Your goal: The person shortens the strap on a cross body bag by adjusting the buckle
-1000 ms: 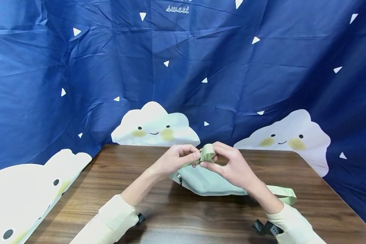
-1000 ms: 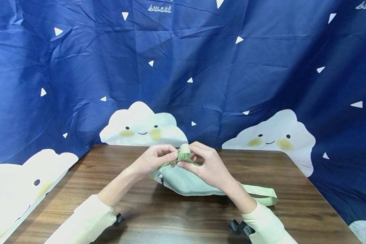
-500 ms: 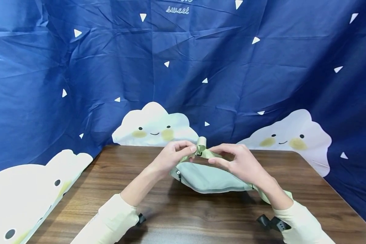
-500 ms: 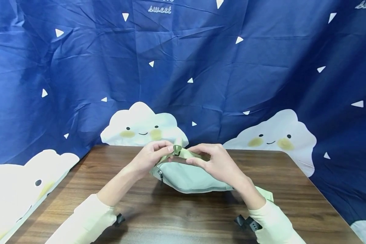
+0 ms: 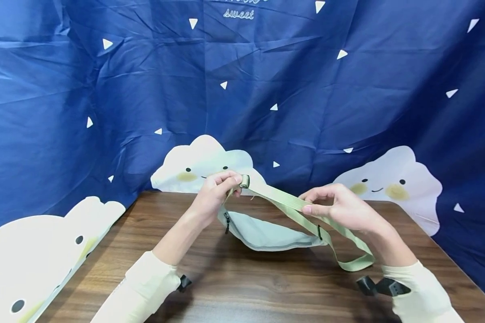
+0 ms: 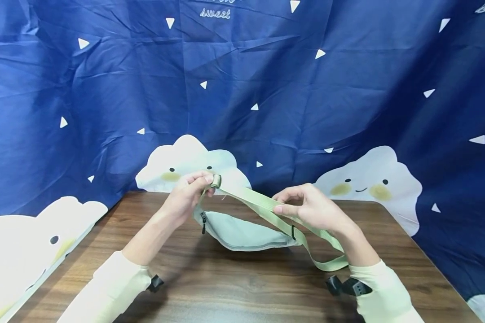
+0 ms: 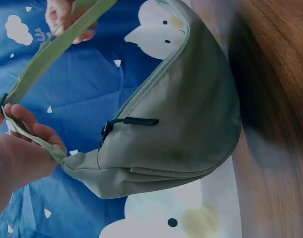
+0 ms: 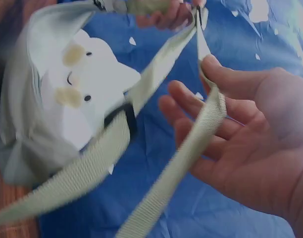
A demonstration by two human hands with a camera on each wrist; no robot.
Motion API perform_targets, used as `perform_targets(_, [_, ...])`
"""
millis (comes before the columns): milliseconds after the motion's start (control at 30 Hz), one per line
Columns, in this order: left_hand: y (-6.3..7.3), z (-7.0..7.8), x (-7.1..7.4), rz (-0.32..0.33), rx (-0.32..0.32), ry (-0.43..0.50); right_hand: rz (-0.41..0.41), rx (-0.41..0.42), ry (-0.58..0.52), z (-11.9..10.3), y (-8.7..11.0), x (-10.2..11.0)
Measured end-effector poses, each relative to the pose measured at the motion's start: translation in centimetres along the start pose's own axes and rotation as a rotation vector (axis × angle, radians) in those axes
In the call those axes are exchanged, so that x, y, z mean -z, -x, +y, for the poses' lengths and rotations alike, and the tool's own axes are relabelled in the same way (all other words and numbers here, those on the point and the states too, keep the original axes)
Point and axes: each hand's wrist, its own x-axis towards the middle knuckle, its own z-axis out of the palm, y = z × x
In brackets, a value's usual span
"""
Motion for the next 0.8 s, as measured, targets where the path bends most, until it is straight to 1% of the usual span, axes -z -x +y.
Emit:
perform_targets(100, [0.0, -0.1, -0.2, -0.012, -0.007, -0.008, -0.052, 0.006, -0.002, 0.7, 0.1, 0.6])
perform_targets(133, [0.0, -0.2, -0.3, -0.021, -0.01, -0.02, -0.056, 0.008, 0.013, 0.7, 0.1, 0.6])
perform_targets(200, [0.1, -0.3, -0.7, -0.04, -0.011, -0.059, -0.037, 0.017, 0.059, 0.6, 0.1, 0.4])
perform_targets(267, [0.2, -0.3, -1.1, -0.062, -0.005, -0.099, 0.026, 0.04, 0.119, 0.0, 0.0, -0.4])
perform_targets(333, [0.4, -0.2, -1.6, -0.088, -0.001, -0.132, 0.112, 0.116, 0.18, -0.7, -0.4, -1.6])
perform_targets(433, [0.7, -0.2, -2.3, -0.133, 0.018, -0.145, 0.23, 0.247, 0.216, -1.8, -1.1, -3.9])
perform_targets(500, [0.8, -0.3, -2.7, -0.173, 0.024, -0.139, 0.268, 0.307, 0.195, -2.2, -1.6, -5.5])
perform_targets(600, [1.0, -0.5, -3.0, -0.208, 0.029, -0.122, 0.305, 0.32, 0.144, -2.3, -2.1, -7.3])
perform_targets(667, [1.0, -0.5, -3.1, -0.222, 0.032, -0.115, 0.33, 0.321, 0.117, -2.2, -2.2, -7.9])
perform_targets(733, [1.1, -0.5, -3.1, -0.228, 0.036, -0.126, 0.35, 0.33, 0.101, -2.0, -2.1, -8.1])
perform_targets(800, [1.1, -0.5, -2.9, -0.242, 0.049, -0.13, 0.346, 0.337, 0.082, -2.0, -2.0, -8.1])
